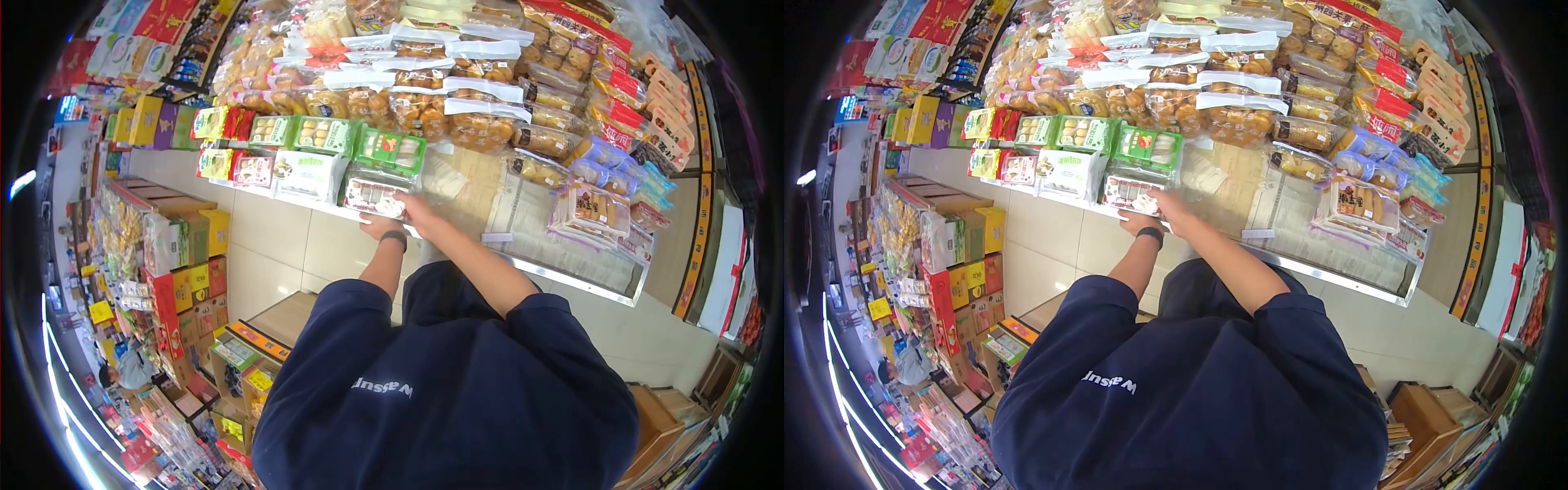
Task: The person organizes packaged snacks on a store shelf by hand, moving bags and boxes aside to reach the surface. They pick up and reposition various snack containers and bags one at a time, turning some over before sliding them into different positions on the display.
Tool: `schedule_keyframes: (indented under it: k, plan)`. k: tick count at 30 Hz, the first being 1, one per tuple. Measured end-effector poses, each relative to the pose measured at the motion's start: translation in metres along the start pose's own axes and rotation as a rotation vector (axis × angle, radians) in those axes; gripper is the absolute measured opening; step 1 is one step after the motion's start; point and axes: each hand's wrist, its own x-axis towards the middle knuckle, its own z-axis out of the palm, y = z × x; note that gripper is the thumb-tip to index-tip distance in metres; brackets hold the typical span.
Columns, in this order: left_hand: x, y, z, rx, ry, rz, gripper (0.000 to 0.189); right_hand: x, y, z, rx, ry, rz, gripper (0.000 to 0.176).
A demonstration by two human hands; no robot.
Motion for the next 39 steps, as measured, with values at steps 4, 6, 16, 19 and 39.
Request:
schedule_keyframes:
  k: [4,6,16,19,39]
  plan:
    - [0.029,-0.029,0.002,0.03,-0.077,0.13,0.054,-0.033,0.003,-0.041,-0.364,-0.072,-0.047,0.034]
    - [0.048,-0.044,0.008,0.029,0.024,0.094,0.051,-0.05,0.008,-0.094,-0.563,-0.168,-0.066,0.042]
    - [0.01,-0.009,0.005,0.016,-0.024,0.001,0.066,-0.259,-0.006,-0.34,-1.018,0.243,-0.108,0.036]
    - [0.006,-0.005,0.003,0.024,-0.049,-0.051,0.063,-0.319,-0.032,-0.404,-1.271,0.797,-0.049,0.029]
    - [0.022,-0.016,0.004,-0.151,-0.139,-0.049,0.065,-0.342,-0.049,-0.46,-1.692,1.231,-0.083,0.069]
